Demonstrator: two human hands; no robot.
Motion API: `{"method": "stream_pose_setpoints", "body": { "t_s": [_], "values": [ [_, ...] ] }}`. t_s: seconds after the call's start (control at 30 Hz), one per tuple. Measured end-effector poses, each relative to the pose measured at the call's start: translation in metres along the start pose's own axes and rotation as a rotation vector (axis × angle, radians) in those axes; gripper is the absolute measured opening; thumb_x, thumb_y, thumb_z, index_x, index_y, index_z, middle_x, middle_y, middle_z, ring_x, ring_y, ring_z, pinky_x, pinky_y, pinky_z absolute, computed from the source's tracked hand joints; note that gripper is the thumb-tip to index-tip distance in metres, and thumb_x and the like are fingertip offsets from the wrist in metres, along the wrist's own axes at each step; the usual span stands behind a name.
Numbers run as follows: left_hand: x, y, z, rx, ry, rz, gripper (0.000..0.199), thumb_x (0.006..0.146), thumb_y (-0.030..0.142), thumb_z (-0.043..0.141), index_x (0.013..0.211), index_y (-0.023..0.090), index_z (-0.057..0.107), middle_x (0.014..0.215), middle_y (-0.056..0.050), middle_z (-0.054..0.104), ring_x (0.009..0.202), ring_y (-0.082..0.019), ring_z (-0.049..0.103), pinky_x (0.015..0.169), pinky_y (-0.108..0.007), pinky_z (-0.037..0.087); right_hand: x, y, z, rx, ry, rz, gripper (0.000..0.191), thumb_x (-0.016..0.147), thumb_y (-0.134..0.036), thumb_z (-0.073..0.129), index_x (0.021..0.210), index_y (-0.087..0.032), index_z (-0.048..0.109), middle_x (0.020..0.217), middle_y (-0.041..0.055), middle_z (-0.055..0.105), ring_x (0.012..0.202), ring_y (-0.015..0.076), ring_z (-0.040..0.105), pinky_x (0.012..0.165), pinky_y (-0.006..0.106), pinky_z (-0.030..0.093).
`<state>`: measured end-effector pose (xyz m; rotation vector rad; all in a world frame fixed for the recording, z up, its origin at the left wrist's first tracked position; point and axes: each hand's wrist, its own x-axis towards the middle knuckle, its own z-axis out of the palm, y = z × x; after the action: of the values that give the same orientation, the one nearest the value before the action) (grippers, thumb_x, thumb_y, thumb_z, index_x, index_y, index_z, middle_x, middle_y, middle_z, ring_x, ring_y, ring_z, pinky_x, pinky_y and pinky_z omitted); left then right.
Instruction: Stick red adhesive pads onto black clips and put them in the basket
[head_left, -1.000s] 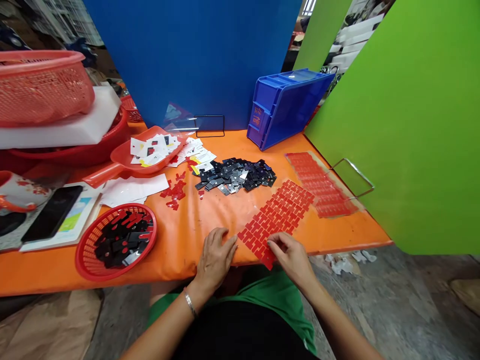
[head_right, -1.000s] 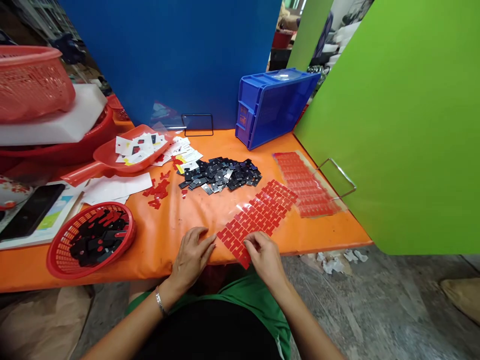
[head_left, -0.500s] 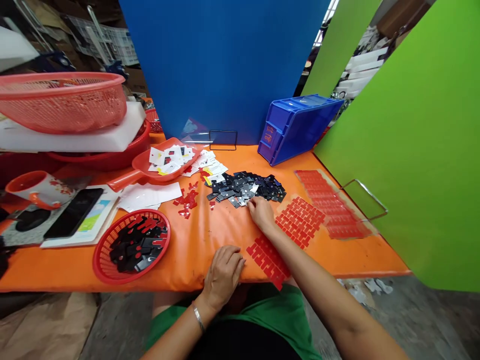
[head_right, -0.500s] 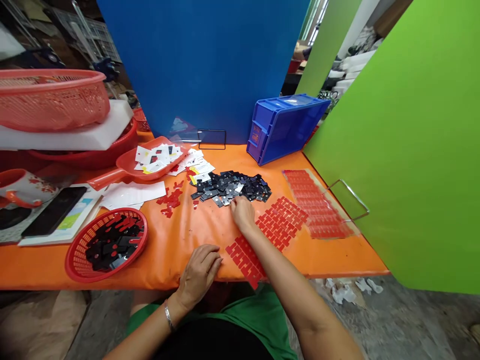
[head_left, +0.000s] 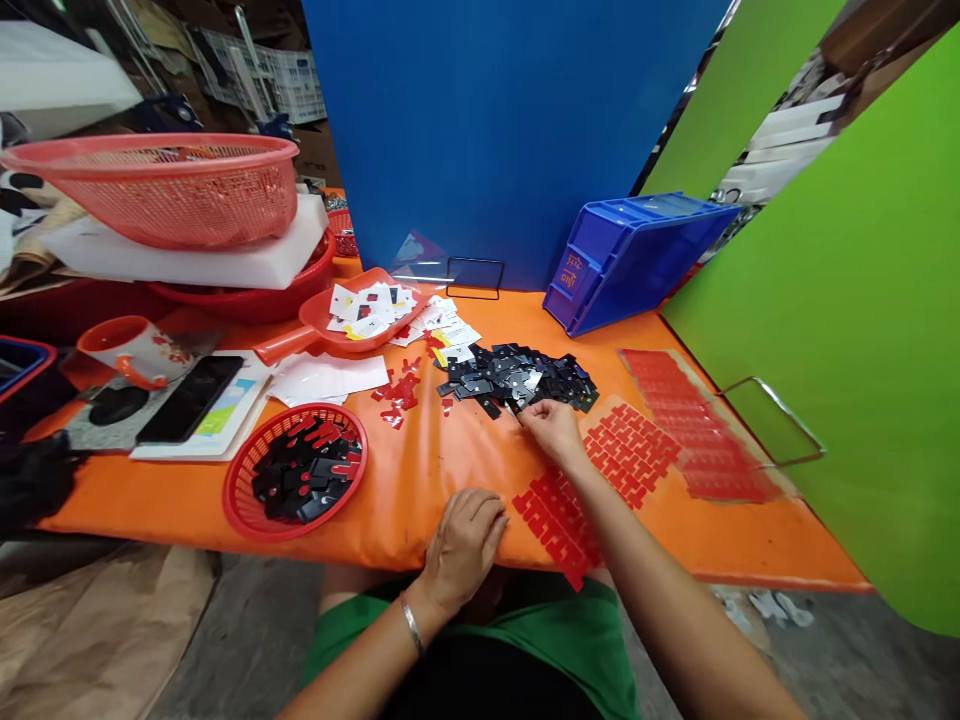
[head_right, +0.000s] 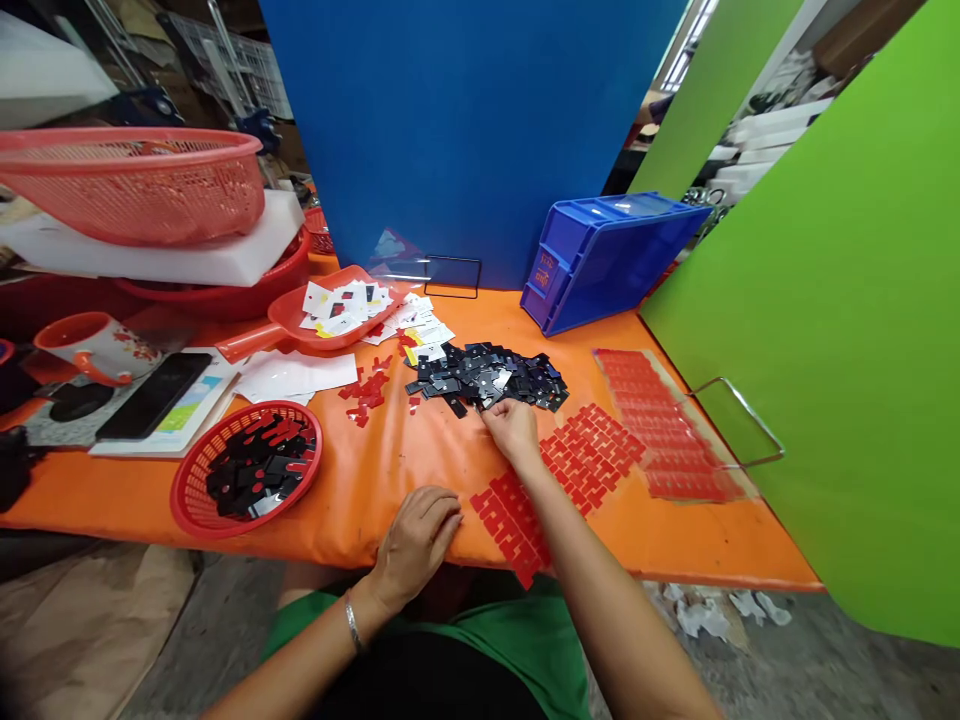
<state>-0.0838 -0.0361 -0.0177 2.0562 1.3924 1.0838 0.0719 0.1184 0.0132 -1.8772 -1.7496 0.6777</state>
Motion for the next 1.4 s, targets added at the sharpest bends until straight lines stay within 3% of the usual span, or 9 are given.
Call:
{"method": "stream_pose_setpoints", "body": {
  "t_s": [0.2, 0.43, 0.53, 0.67, 0.83, 0.97, 1.13, 1.27, 1.4],
  "values": [
    [0.016, 0.003, -0.011, -0.366, 0.032, -0.323, 0.019, 0.087, 0.028, 0.052, 0.097, 0.017, 0.065, 0.095, -0.009, 0.066, 0.092, -0.020, 0.059, 0.085, -0.037, 0.046, -0.053, -0.009, -0.009, -0.144, 0.217, -0.310, 0.015, 0.081, -0.027, 0.048, 0.072, -0.019, 0.057, 0.062, 0.0012, 0.060, 0.056, 0.0132, 0.053, 0.055, 0.023, 0.035],
    [0.042, 0.015, -0.026, -1.157, 0.153, -0.827, 0.036, 0.070, 0.043, 0.070, 0.088, 0.012, 0.065, 0.085, -0.007, 0.067, 0.074, -0.014, 0.063, 0.072, -0.027, 0.050, -0.111, -0.022, 0.011, -0.215, 0.108, -0.655, 0.027, 0.091, -0.025, 0.040, 0.070, -0.019, 0.056, 0.065, 0.0042, 0.060, 0.062, 0.0140, 0.056, 0.058, 0.023, 0.037],
    [0.042, 0.016, -0.032, -1.196, 0.196, -0.894, 0.035, 0.060, 0.040, 0.078, 0.072, 0.011, 0.063, 0.071, -0.003, 0.064, 0.064, -0.011, 0.060, 0.063, -0.022, 0.048, -0.125, -0.025, 0.013, -0.066, 0.036, -0.642, 0.022, 0.090, -0.026, 0.042, 0.079, -0.020, 0.060, 0.072, 0.0056, 0.062, 0.067, 0.0156, 0.058, 0.062, 0.025, 0.041],
    [0.037, 0.017, -0.039, -1.195, 0.237, -0.948, 0.034, 0.058, 0.038, 0.079, 0.071, 0.011, 0.063, 0.073, -0.004, 0.063, 0.065, -0.010, 0.058, 0.066, -0.022, 0.047, -0.131, -0.028, 0.006, 0.295, 0.023, -0.362, 0.019, 0.085, -0.036, 0.053, 0.093, -0.020, 0.060, 0.079, 0.0051, 0.063, 0.062, 0.0145, 0.055, 0.058, 0.026, 0.045],
    [0.035, 0.021, -0.040, -1.136, 0.231, -0.924, 0.033, 0.057, 0.038, 0.079, 0.069, 0.011, 0.064, 0.075, -0.004, 0.062, 0.070, -0.011, 0.057, 0.072, -0.023, 0.046, -0.128, -0.032, 0.002, 0.631, -0.201, 0.000, 0.031, 0.078, -0.048, 0.057, 0.077, -0.018, 0.062, 0.069, 0.0029, 0.062, 0.053, 0.0128, 0.052, 0.051, 0.024, 0.044],
    [0.032, 0.023, -0.036, -1.082, 0.180, -0.884, 0.032, 0.062, 0.040, 0.076, 0.070, 0.012, 0.064, 0.073, -0.004, 0.062, 0.070, -0.012, 0.056, 0.072, -0.024, 0.044, -0.128, -0.031, 0.004, 0.737, -0.284, 0.092, 0.032, 0.075, -0.050, 0.059, 0.076, -0.018, 0.061, 0.063, -0.0008, 0.058, 0.044, 0.0090, 0.044, 0.042, 0.022, 0.038],
    [0.024, 0.018, -0.045, -0.669, 0.145, -0.611, 0.032, 0.074, 0.031, 0.067, 0.103, 0.017, 0.064, 0.084, -0.004, 0.065, 0.079, -0.015, 0.059, 0.071, -0.025, 0.046, -0.128, -0.025, -0.004, 0.463, -0.164, -0.247, 0.022, 0.084, -0.036, 0.051, 0.076, -0.019, 0.061, 0.069, 0.0019, 0.058, 0.062, 0.0138, 0.053, 0.057, 0.024, 0.042],
    [0.018, 0.007, -0.059, -0.121, -0.005, -0.279, 0.011, 0.081, 0.024, 0.061, 0.086, 0.021, 0.070, 0.080, -0.004, 0.068, 0.078, -0.017, 0.060, 0.074, -0.029, 0.046, -0.124, -0.018, 0.000, 0.177, -0.208, -0.546, 0.020, 0.089, -0.025, 0.045, 0.084, -0.020, 0.063, 0.080, 0.0057, 0.061, 0.073, 0.0167, 0.058, 0.066, 0.027, 0.046],
    [0.015, -0.012, -0.059, 0.197, 0.085, -0.166, 0.014, 0.085, 0.023, 0.055, 0.087, 0.019, 0.068, 0.080, -0.005, 0.067, 0.079, -0.018, 0.059, 0.074, -0.031, 0.046, -0.121, -0.012, 0.022, 0.053, -0.091, -0.634, 0.029, 0.090, -0.019, 0.040, 0.114, -0.020, 0.058, 0.101, 0.0105, 0.062, 0.093, 0.0213, 0.058, 0.079, 0.034, 0.049]
  ]
}}
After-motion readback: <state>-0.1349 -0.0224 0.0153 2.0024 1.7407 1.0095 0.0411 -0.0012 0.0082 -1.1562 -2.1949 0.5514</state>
